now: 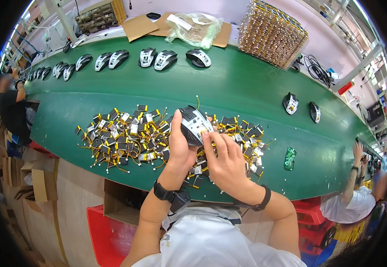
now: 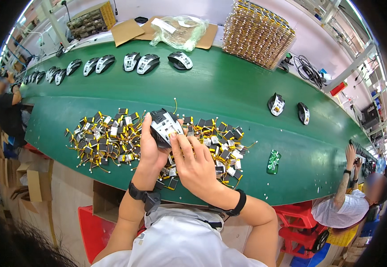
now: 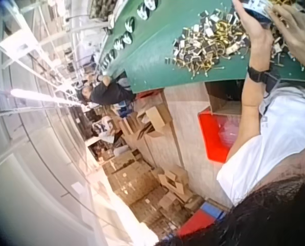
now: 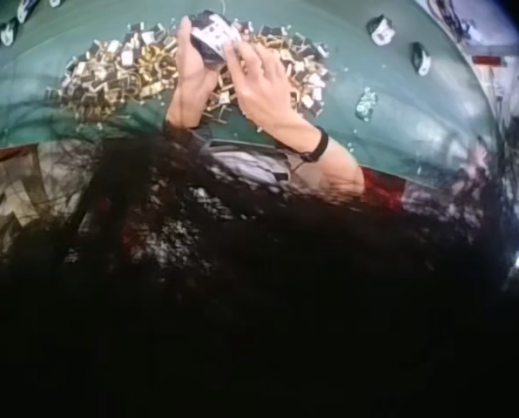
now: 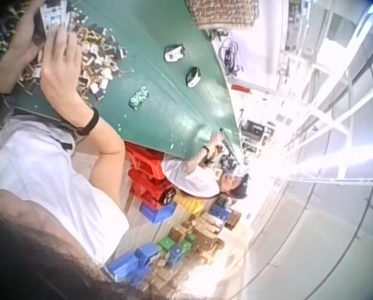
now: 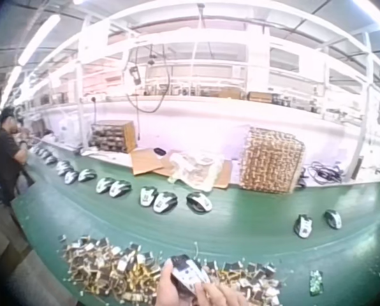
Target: The person repeatedly picks up a black and white electronic device, inserts a small yellow and black battery pack into its bottom compartment, and places the device on a green workbench. This process is repeated for multiple units throughout the clip.
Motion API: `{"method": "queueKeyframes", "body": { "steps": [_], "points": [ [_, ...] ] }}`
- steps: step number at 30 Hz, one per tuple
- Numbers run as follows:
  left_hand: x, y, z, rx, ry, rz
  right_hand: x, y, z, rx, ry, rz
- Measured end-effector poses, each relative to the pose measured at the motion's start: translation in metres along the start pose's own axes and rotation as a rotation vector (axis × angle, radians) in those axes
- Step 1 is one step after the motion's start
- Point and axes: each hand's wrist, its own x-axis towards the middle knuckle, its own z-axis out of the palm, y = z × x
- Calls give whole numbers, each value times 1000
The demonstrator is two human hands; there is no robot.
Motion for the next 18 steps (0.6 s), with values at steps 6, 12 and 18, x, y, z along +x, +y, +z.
{"method": "queueKeyframes", "body": {
  "steps": [6,12,18],
  "points": [
    [-2,-2,0,50,-25,61,6,15,-3,225,114,18],
    [-1,-6,-1,51,-72,82,2,23,0,526,223,212],
    [-9,0,6,78,-114,120,14,35,-10,1036,-72,605]
  ]
}}
